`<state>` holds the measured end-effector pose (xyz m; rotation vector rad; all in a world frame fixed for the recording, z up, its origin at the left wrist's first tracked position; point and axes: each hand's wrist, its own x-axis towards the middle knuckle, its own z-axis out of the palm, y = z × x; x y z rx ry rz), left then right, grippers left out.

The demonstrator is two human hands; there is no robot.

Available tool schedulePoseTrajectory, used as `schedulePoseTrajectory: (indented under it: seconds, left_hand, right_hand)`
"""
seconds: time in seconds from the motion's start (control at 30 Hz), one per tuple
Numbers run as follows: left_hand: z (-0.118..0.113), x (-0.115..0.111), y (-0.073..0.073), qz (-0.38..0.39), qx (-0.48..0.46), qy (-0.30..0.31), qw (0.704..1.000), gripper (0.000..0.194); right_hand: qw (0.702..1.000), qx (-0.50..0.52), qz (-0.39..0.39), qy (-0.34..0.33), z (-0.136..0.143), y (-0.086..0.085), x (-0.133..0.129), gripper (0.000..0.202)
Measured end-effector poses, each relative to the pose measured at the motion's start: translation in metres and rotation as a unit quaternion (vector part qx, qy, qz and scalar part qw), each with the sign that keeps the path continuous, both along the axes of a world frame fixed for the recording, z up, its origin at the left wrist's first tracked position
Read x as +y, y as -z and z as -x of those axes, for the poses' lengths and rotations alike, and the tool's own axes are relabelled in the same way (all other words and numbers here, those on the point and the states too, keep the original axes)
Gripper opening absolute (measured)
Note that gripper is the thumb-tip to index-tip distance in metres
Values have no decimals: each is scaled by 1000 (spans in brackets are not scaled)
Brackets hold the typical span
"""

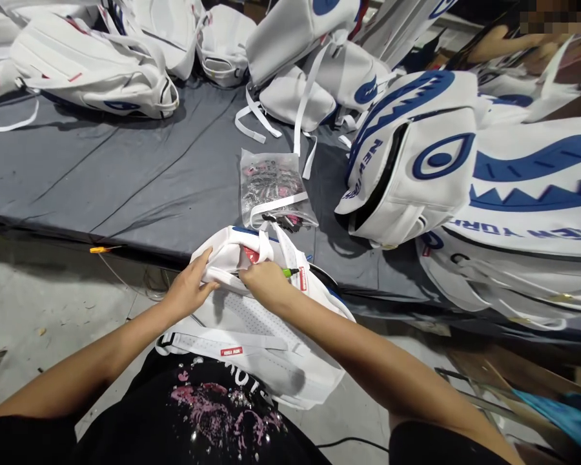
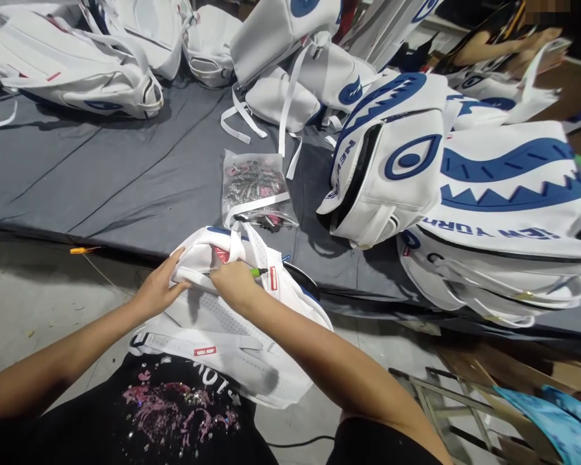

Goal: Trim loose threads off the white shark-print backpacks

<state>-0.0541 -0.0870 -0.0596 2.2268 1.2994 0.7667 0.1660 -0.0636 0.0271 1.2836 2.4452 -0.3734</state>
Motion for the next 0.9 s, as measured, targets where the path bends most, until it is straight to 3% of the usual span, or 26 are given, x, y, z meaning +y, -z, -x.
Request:
schedulePoseTrajectory:
  seconds: [0.07, 0.17, 0.27, 0.37, 0.6, 0.77, 0.9]
  left_hand:
    - [-3, -1, -1, -48, 8, 6, 999, 84]
    - [-9, -5, -4, -122, 14, 20, 992, 60]
    - [-11, -7, -3, -135, -12, 27, 990, 37]
    - [-11, -7, 1, -147, -52, 30, 987, 29]
    - [-10, -6, 12, -206, -63, 30, 976, 30]
    - [-7, -4, 17, -224, -71, 33, 971, 35]
    - [-6, -5, 15, -201, -63, 38, 977, 38]
  right_hand:
    - [1000, -15, -14, 10, 4, -3, -6, 35]
    - [998, -21, -46, 45, 3, -4, -13, 36]
    - [997, 7, -41, 67, 0, -3, -15, 31]
    - [991, 70, -18, 112, 6, -1, -13, 20]
    - [966, 159, 23, 205, 32, 0, -3, 18]
    - [972, 123, 29, 199, 40, -7, -1, 21]
    - [968, 128, 28, 214, 29, -3, -6, 23]
